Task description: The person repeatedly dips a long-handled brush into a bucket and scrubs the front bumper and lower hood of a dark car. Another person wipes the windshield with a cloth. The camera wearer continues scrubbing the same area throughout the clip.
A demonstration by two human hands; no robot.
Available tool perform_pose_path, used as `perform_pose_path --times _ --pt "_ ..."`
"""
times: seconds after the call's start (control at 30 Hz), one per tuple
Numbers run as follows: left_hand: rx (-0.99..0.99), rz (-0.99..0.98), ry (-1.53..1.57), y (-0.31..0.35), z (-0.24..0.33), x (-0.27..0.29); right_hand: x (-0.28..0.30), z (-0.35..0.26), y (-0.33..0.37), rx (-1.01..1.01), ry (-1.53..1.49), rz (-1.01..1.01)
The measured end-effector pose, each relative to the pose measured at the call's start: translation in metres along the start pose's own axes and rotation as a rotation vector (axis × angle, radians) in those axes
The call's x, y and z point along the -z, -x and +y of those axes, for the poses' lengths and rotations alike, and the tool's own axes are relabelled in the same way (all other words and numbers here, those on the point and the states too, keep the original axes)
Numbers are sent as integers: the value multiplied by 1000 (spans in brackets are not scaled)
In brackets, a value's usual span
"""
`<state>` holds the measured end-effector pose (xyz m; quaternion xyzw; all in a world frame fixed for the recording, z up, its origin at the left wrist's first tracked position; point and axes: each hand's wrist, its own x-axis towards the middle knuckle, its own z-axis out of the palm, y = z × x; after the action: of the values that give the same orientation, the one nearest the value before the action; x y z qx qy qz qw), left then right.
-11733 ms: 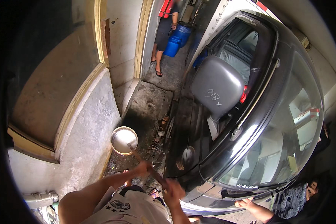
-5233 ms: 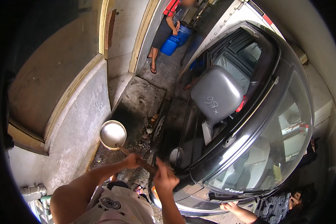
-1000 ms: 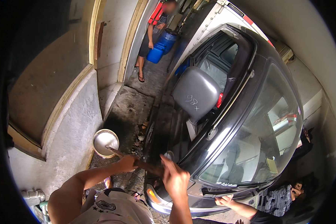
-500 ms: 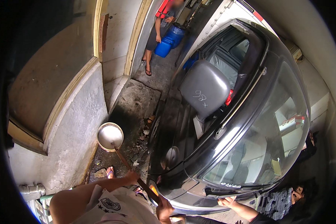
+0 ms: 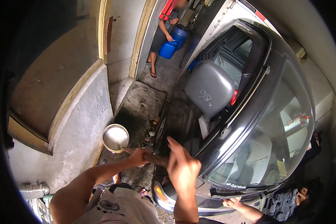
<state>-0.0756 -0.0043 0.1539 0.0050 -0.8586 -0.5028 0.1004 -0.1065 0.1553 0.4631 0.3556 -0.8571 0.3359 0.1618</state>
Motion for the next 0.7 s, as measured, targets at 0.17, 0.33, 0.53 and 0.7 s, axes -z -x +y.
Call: perform_pose_path --times 0.17,0.33,0.53,0.7 --pt "81 151 152 1 -74 17 -95 -18 -22 129 217 -113" --pt "-39 -89 -67 62 -116 -52 -98 40 133 -91 76 -21" --pt "-100 -673 -311 113 -108 -140 -56 66 293 -650 108 -60" --pt "37 -662 -205 66 -74 -113 -18 75 217 -275 194 5"
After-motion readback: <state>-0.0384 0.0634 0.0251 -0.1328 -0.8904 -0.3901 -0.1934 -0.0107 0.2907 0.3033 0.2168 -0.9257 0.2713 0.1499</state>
